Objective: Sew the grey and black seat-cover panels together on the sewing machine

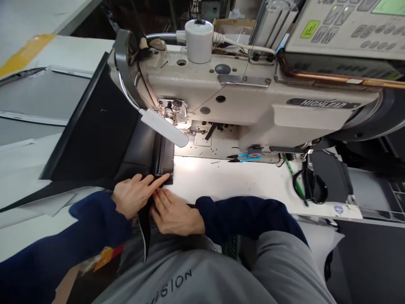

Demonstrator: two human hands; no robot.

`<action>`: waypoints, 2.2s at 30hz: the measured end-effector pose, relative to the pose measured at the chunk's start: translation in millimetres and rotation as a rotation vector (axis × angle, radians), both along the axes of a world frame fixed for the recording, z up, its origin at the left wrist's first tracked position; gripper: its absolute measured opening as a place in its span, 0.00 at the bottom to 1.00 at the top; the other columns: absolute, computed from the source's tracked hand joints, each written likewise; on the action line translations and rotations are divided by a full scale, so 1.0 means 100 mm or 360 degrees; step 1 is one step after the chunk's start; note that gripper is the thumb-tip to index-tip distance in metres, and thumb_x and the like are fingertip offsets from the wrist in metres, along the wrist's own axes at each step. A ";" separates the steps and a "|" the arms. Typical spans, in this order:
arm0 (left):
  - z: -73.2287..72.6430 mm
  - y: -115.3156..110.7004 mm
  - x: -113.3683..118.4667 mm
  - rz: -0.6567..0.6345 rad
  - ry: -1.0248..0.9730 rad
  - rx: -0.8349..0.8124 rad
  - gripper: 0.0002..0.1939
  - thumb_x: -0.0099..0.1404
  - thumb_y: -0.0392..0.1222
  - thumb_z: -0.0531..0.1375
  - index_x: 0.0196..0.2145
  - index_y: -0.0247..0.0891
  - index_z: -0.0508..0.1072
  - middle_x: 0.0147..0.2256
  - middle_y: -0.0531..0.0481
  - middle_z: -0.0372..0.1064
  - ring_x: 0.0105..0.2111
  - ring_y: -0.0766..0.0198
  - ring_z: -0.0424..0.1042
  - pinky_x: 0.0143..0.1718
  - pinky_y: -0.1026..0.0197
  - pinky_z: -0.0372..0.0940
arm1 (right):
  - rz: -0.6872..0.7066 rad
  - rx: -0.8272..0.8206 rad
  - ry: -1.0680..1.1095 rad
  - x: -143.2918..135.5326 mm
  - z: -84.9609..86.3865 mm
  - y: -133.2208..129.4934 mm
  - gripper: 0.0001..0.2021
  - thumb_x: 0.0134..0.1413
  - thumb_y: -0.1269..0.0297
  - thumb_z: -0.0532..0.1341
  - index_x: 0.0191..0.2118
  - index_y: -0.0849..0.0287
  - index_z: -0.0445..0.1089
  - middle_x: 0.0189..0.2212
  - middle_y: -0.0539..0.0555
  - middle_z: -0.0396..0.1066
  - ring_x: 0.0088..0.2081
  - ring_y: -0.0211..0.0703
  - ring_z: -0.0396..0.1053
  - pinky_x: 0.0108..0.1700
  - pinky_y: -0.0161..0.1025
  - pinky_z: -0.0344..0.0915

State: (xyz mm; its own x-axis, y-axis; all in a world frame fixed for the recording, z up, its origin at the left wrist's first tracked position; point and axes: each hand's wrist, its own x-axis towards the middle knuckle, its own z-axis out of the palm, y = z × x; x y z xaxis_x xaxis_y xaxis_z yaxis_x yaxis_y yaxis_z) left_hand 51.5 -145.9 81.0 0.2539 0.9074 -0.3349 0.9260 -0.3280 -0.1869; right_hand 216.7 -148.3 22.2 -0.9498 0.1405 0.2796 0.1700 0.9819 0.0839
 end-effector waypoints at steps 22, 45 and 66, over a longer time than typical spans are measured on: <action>-0.18 0.08 -0.02 -0.0094 0.0063 0.0240 0.23 0.68 0.27 0.45 0.59 0.30 0.63 0.30 0.43 0.68 0.34 0.58 0.69 0.21 0.59 0.58 | -0.0175 0.0124 -0.0098 0.09 0.07 0.16 0.23 0.65 0.63 0.50 0.52 0.84 0.62 0.51 0.80 0.65 0.52 0.59 0.67 0.55 0.56 0.60; -0.36 0.36 -0.10 -0.0141 -0.0088 0.0438 0.24 0.69 0.33 0.48 0.61 0.44 0.61 0.34 0.47 0.69 0.30 0.60 0.67 0.19 0.59 0.52 | -0.0293 -0.0113 0.0113 0.09 0.01 0.55 0.12 0.61 0.74 0.49 0.44 0.69 0.67 0.51 0.66 0.67 0.52 0.52 0.63 0.56 0.51 0.58; -0.52 0.76 -0.14 -0.0127 -0.0164 0.0408 0.22 0.69 0.34 0.44 0.57 0.33 0.65 0.37 0.38 0.69 0.34 0.56 0.67 0.22 0.58 0.52 | -0.0366 0.0069 0.0130 -0.09 -0.07 0.73 0.12 0.63 0.74 0.48 0.38 0.71 0.68 0.47 0.73 0.68 0.47 0.53 0.65 0.45 0.48 0.61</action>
